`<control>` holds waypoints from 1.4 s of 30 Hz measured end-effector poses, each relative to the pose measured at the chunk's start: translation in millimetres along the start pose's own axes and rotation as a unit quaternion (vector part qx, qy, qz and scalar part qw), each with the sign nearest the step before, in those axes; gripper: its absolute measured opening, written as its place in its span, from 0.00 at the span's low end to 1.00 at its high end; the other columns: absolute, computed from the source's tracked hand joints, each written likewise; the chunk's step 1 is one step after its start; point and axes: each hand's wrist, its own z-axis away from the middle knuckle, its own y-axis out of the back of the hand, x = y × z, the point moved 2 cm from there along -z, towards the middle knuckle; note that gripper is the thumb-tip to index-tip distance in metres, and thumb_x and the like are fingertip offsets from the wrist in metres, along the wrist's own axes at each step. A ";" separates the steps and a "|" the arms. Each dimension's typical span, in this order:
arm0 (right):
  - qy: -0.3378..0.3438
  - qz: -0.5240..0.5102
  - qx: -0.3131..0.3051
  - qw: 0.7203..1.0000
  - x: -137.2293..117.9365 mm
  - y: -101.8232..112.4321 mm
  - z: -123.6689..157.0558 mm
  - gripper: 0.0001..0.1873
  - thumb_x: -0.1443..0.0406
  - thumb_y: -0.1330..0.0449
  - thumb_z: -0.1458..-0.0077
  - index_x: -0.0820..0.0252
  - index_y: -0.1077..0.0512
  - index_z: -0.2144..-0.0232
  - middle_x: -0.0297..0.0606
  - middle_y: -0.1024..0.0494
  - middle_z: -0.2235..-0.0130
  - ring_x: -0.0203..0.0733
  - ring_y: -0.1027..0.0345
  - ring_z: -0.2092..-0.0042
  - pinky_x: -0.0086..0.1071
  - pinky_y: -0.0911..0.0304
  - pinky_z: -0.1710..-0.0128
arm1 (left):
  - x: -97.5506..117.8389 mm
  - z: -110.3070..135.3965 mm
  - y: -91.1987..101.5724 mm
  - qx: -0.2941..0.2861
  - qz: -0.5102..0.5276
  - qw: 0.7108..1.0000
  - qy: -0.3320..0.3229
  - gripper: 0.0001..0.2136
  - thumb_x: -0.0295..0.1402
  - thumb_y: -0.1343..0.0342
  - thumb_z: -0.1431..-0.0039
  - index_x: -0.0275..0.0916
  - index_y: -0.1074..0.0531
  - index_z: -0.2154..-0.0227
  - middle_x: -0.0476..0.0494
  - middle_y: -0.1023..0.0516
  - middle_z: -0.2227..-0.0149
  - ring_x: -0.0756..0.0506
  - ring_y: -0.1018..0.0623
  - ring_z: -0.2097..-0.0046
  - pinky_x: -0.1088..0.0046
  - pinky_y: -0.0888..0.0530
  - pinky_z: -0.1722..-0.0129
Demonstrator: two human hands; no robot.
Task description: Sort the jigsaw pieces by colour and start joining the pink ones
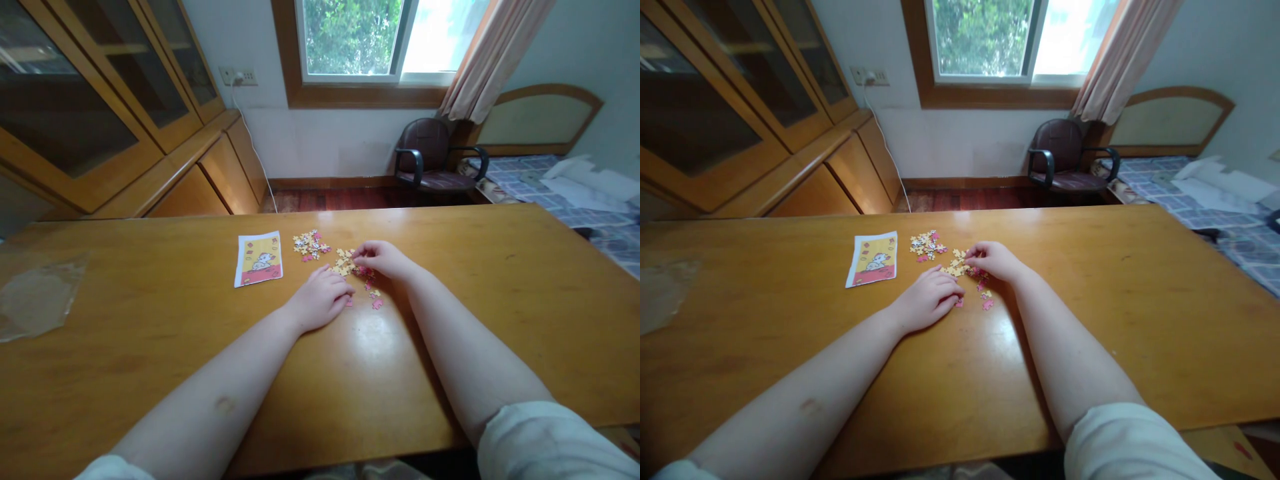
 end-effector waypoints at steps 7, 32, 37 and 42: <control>-0.030 0.064 -0.108 0.992 11.5 16.6 4.5 0.20 0.60 0.31 0.64 0.60 0.23 0.65 0.32 0.26 0.75 0.35 0.35 0.73 0.28 0.40 0.73 | -3.0 -0.7 1.8 0.018 0.027 0.999 0.008 0.09 0.29 0.51 0.40 0.42 0.26 0.63 0.48 0.22 0.61 0.47 0.26 0.54 0.56 0.44 0.40; 0.012 -0.014 -0.168 0.986 -15.4 -11.6 11.9 0.16 0.62 0.31 0.65 0.62 0.27 0.71 0.31 0.26 0.75 0.33 0.36 0.75 0.27 0.41 0.75 | -7.1 -1.8 3.0 0.069 0.003 0.995 0.077 0.10 0.30 0.52 0.40 0.40 0.26 0.64 0.45 0.21 0.64 0.44 0.26 0.60 0.64 0.31 0.54; 0.039 0.062 0.079 0.994 -0.6 8.6 2.2 0.13 0.56 0.41 0.51 0.62 0.27 0.73 0.33 0.28 0.77 0.34 0.40 0.76 0.29 0.44 0.75 | -3.4 -0.8 -0.3 0.046 -0.004 0.998 0.050 0.10 0.29 0.52 0.41 0.41 0.26 0.61 0.45 0.22 0.60 0.44 0.27 0.56 0.59 0.35 0.48; 0.027 0.075 0.166 0.983 15.9 18.0 -4.6 0.14 0.55 0.42 0.50 0.61 0.28 0.75 0.34 0.27 0.76 0.37 0.38 0.73 0.31 0.43 0.71 | 3.1 1.3 -4.8 -0.003 -0.008 1.000 -0.004 0.13 0.33 0.51 0.40 0.44 0.27 0.55 0.44 0.25 0.51 0.42 0.33 0.44 0.51 0.47 0.39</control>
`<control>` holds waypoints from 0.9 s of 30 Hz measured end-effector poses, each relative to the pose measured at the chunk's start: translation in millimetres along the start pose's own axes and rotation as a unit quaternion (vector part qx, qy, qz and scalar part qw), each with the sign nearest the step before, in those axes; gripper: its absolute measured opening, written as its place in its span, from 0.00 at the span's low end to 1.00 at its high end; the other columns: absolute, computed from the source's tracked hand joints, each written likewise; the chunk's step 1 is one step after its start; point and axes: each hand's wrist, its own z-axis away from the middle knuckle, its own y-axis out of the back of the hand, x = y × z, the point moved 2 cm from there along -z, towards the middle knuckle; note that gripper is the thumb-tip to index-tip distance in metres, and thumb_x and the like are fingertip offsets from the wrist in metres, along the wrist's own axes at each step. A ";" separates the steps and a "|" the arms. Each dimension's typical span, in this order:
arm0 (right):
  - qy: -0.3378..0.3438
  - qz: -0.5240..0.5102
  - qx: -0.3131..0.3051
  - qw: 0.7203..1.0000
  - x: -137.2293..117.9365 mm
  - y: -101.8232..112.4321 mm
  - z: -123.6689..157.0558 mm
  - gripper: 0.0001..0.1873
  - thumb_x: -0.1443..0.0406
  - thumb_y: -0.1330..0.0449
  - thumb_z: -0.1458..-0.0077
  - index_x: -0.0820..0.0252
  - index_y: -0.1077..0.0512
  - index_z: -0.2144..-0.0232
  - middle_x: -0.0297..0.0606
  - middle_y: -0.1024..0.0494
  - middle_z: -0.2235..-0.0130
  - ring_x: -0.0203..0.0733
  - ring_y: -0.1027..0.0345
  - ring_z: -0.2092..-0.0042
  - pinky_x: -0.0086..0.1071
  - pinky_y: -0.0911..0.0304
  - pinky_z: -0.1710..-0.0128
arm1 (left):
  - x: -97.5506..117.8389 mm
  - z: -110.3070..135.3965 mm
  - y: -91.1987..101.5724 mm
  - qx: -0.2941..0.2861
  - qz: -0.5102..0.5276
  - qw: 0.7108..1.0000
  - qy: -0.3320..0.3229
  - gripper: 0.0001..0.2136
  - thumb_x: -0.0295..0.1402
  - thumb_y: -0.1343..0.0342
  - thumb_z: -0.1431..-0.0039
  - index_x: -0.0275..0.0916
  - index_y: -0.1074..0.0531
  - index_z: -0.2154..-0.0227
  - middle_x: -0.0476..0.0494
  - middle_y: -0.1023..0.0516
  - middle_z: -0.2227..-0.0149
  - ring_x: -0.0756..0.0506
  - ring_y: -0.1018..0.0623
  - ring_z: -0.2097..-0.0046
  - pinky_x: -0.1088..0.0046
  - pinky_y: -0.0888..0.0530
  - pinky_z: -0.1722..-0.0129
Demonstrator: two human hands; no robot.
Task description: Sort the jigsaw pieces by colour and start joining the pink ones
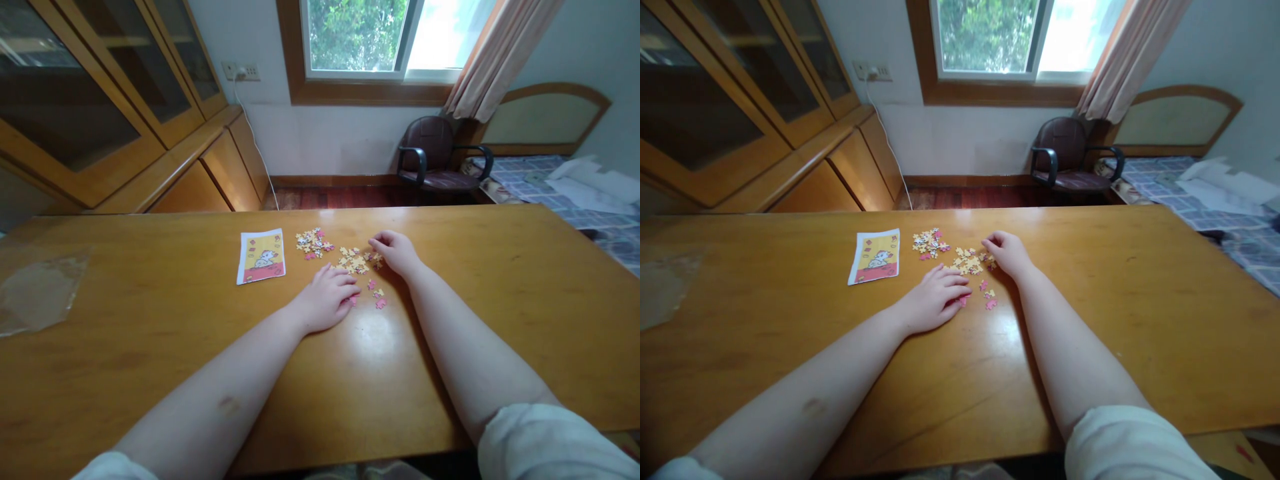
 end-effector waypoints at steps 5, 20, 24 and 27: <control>-0.023 0.000 0.046 0.999 3.0 -5.5 -1.1 0.16 0.54 0.44 0.49 0.60 0.29 0.77 0.33 0.28 0.78 0.36 0.40 0.75 0.31 0.45 0.72 | 8.0 -0.2 -0.9 -0.020 -0.021 0.999 -0.028 0.13 0.34 0.54 0.37 0.44 0.26 0.57 0.45 0.23 0.55 0.44 0.31 0.46 0.54 0.50 0.37; -0.023 -0.062 0.066 0.996 0.9 -17.3 -2.4 0.18 0.53 0.47 0.47 0.60 0.27 0.76 0.33 0.28 0.78 0.37 0.37 0.74 0.30 0.43 0.69 | 21.1 -3.5 -4.7 -0.025 -0.054 0.998 -0.035 0.18 0.39 0.51 0.39 0.43 0.33 0.47 0.42 0.25 0.52 0.40 0.34 0.43 0.47 0.60 0.36; -0.025 -0.066 0.069 0.995 0.5 -17.7 -2.9 0.19 0.52 0.47 0.47 0.60 0.27 0.75 0.33 0.28 0.78 0.37 0.37 0.74 0.30 0.43 0.70 | 29.4 -1.1 -12.7 -0.060 -0.055 0.993 -0.083 0.27 0.47 0.48 0.42 0.47 0.40 0.41 0.40 0.38 0.39 0.35 0.46 0.36 0.43 0.60 0.38; -0.023 -0.060 0.063 0.996 -1.6 -17.0 -2.2 0.20 0.52 0.47 0.47 0.60 0.27 0.76 0.33 0.28 0.78 0.37 0.38 0.74 0.30 0.44 0.69 | 31.1 0.7 -17.3 -0.091 -0.050 0.990 -0.091 0.32 0.51 0.50 0.43 0.46 0.45 0.38 0.40 0.42 0.36 0.32 0.50 0.34 0.39 0.60 0.40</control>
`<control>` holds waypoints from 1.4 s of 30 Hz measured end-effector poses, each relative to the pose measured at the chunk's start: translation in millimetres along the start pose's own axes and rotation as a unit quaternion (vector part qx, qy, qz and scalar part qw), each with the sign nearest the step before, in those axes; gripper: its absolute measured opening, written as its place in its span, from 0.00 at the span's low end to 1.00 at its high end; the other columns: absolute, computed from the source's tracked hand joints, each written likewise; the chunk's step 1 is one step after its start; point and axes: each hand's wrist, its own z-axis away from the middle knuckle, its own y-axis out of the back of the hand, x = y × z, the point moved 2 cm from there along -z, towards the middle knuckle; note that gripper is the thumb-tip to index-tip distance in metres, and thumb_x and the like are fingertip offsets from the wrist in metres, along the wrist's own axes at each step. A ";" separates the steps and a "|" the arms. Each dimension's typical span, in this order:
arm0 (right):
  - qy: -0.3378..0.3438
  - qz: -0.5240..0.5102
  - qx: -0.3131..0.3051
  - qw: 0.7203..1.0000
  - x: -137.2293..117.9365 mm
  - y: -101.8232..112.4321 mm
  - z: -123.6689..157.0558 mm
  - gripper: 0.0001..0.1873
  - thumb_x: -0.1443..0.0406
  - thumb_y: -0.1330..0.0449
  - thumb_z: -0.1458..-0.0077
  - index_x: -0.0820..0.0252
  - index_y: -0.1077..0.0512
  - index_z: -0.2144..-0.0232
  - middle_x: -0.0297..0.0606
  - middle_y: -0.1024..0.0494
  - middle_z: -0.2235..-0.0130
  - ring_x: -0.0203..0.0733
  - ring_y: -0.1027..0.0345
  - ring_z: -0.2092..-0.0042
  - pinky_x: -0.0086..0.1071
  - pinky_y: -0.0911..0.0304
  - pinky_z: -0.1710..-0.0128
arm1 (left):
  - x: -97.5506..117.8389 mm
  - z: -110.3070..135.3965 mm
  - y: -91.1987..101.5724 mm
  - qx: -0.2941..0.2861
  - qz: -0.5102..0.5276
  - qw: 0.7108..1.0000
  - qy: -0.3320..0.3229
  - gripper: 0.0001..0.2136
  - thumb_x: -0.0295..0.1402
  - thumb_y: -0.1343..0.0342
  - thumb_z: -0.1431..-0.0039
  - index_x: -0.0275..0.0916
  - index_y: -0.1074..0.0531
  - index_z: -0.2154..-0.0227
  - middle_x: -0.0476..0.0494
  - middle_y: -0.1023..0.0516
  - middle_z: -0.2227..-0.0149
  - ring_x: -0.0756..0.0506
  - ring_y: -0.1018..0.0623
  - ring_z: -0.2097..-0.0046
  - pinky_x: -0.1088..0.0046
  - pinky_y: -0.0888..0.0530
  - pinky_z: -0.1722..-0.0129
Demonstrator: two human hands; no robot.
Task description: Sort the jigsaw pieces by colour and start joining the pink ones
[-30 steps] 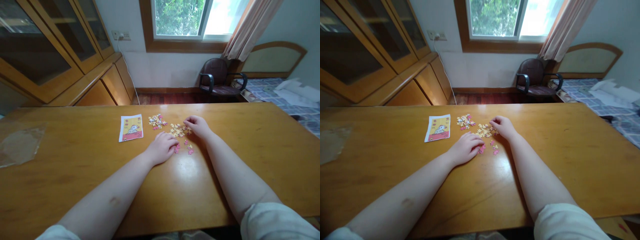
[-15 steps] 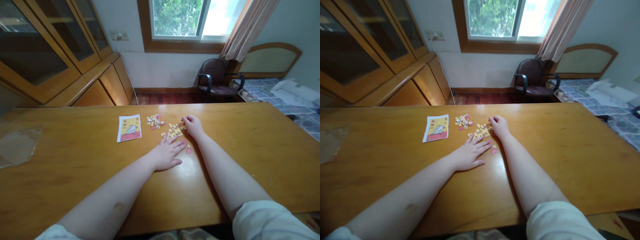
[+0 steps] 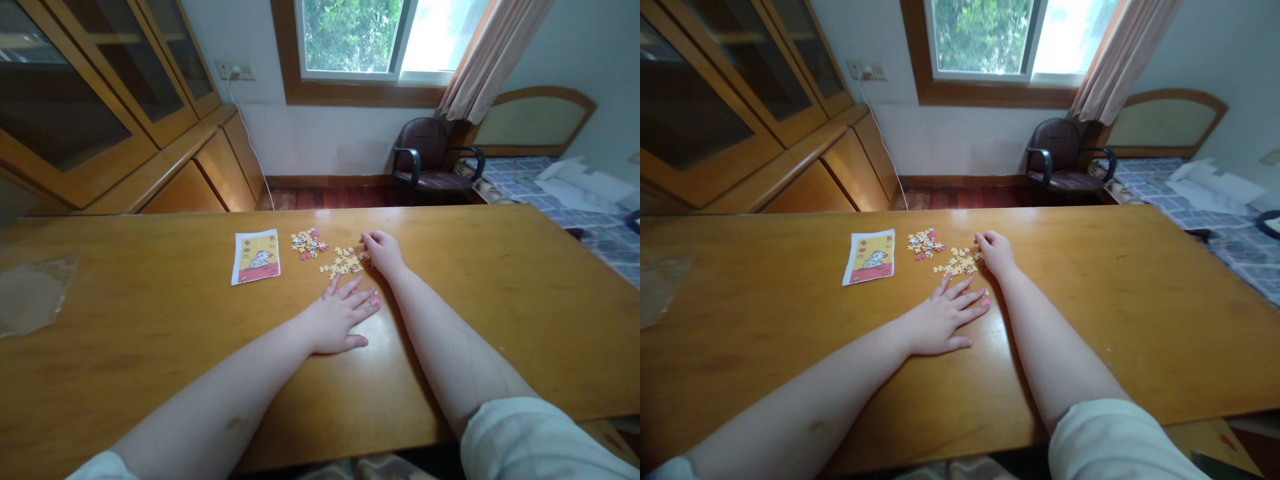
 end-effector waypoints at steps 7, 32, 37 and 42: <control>-0.010 -0.016 0.011 1.000 -0.7 2.0 0.8 0.20 0.51 0.47 0.47 0.60 0.27 0.76 0.33 0.29 0.78 0.36 0.39 0.75 0.30 0.44 0.70 | 3.3 0.9 10.8 0.010 0.056 0.997 -0.052 0.22 0.46 0.50 0.41 0.42 0.32 0.47 0.41 0.27 0.47 0.40 0.38 0.39 0.53 0.60 0.36; 0.001 0.009 0.012 1.000 3.0 3.3 0.8 0.18 0.54 0.46 0.47 0.62 0.26 0.73 0.34 0.26 0.75 0.35 0.37 0.74 0.30 0.42 0.70 | -48.5 12.5 18.0 0.235 0.041 0.913 0.332 0.14 0.25 0.55 0.42 0.38 0.27 0.59 0.43 0.23 0.56 0.42 0.27 0.53 0.63 0.31 0.50; 0.121 0.115 -0.085 0.982 -11.3 -4.0 8.7 0.16 0.58 0.46 0.44 0.60 0.24 0.60 0.41 0.21 0.61 0.41 0.30 0.60 0.35 0.37 0.56 | -39.4 11.3 18.0 0.166 -0.045 0.921 0.350 0.13 0.26 0.53 0.45 0.38 0.27 0.59 0.42 0.23 0.59 0.40 0.27 0.56 0.61 0.31 0.56; 0.243 0.217 -0.236 0.915 -28.0 -17.4 26.0 0.25 0.54 0.42 0.46 0.51 0.31 0.47 0.42 0.37 0.39 0.49 0.45 0.38 0.46 0.50 0.40 | -37.7 10.0 14.4 0.138 -0.066 0.923 0.353 0.12 0.27 0.52 0.45 0.38 0.27 0.61 0.40 0.24 0.60 0.39 0.27 0.56 0.61 0.31 0.56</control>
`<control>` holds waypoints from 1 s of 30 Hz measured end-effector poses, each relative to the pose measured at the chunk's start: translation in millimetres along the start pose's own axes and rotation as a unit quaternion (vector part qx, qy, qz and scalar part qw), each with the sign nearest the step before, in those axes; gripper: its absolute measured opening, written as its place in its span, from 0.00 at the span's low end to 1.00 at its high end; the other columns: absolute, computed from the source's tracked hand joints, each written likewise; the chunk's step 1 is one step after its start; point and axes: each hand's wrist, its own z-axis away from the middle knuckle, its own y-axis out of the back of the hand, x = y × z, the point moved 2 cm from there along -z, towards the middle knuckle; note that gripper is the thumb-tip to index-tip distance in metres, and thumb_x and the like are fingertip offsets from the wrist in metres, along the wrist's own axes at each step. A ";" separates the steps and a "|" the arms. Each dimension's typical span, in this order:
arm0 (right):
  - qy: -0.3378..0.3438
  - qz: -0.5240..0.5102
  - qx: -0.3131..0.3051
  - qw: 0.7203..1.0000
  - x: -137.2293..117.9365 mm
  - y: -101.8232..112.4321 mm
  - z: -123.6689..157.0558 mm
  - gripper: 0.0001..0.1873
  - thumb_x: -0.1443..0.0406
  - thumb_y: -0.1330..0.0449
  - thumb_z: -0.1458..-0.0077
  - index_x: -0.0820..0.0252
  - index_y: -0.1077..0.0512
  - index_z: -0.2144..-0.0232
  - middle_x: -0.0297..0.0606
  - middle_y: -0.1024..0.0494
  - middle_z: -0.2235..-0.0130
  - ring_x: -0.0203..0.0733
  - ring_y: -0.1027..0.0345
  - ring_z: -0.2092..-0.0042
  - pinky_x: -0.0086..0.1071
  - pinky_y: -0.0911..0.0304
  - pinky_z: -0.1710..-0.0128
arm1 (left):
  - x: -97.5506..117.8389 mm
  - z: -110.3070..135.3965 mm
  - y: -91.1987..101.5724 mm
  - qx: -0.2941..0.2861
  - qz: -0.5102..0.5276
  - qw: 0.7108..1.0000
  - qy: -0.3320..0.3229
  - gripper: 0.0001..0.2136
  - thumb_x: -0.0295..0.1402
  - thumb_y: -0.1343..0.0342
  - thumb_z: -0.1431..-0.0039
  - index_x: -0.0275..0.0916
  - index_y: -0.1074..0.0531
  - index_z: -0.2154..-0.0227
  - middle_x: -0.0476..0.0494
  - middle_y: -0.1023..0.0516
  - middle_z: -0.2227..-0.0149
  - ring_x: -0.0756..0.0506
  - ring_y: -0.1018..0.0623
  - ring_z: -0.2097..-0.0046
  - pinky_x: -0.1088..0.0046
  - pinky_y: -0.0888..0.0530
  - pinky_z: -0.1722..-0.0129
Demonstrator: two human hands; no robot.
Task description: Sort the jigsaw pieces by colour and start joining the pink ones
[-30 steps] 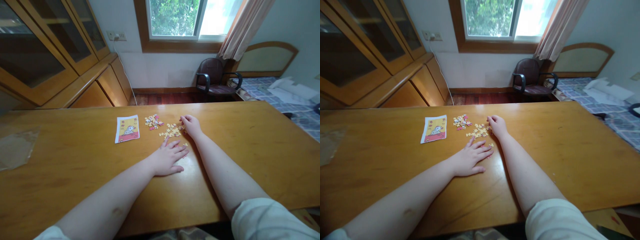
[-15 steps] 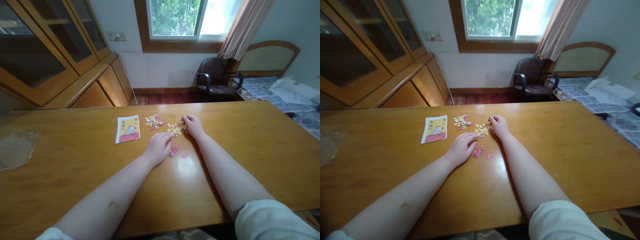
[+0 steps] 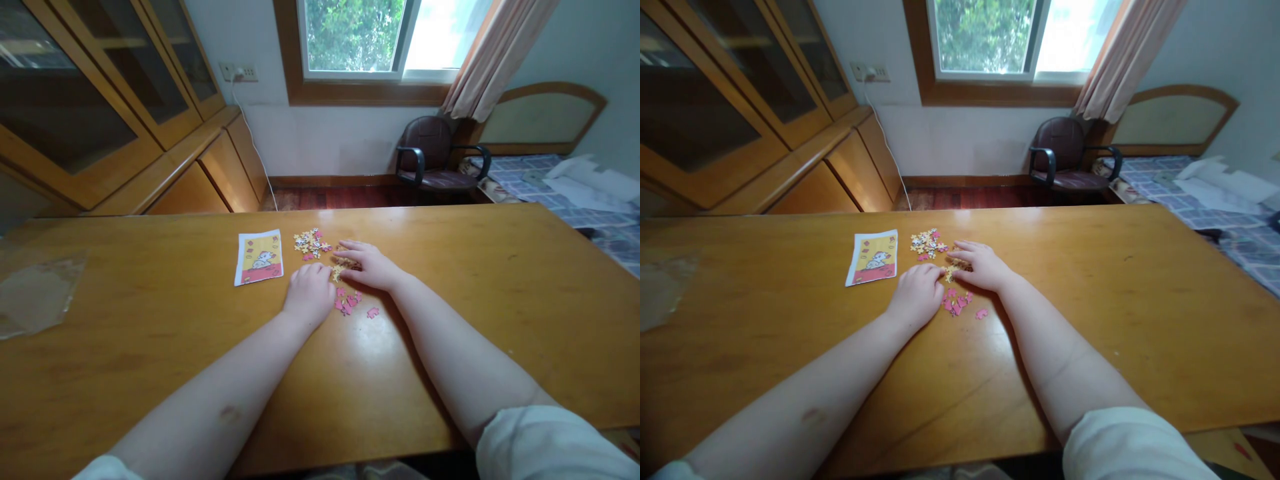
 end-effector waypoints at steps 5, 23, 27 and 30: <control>-0.014 0.050 -0.052 0.997 -5.6 -5.2 1.6 0.30 0.49 0.44 0.46 0.48 0.37 0.42 0.41 0.44 0.35 0.51 0.51 0.36 0.51 0.56 0.38 | 0.3 -2.6 -5.5 -0.014 0.041 0.999 -0.022 0.13 0.28 0.53 0.42 0.38 0.27 0.59 0.40 0.24 0.56 0.40 0.27 0.52 0.59 0.33 0.51; -0.017 0.073 -0.079 0.994 -3.9 -10.5 -0.9 0.20 0.56 0.51 0.38 0.44 0.34 0.45 0.34 0.40 0.37 0.48 0.51 0.35 0.55 0.58 0.38 | -2.9 -5.7 -8.4 0.000 0.141 0.990 -0.009 0.17 0.30 0.53 0.41 0.38 0.33 0.49 0.40 0.28 0.47 0.41 0.29 0.46 0.59 0.33 0.45; -0.061 0.076 -0.034 0.995 3.4 -6.6 -0.8 0.20 0.57 0.49 0.39 0.47 0.33 0.45 0.36 0.37 0.39 0.48 0.50 0.36 0.55 0.59 0.38 | -3.1 -5.5 -8.4 0.004 0.161 0.987 -0.005 0.16 0.30 0.52 0.42 0.38 0.31 0.51 0.40 0.27 0.48 0.41 0.29 0.46 0.60 0.34 0.45; -0.071 0.075 -0.004 0.995 2.1 -1.1 0.0 0.19 0.60 0.47 0.40 0.46 0.31 0.47 0.36 0.35 0.40 0.49 0.49 0.36 0.58 0.61 0.39 | -4.7 -5.2 -7.7 0.015 0.177 0.984 0.008 0.16 0.30 0.52 0.42 0.37 0.32 0.51 0.39 0.28 0.48 0.41 0.30 0.46 0.59 0.34 0.44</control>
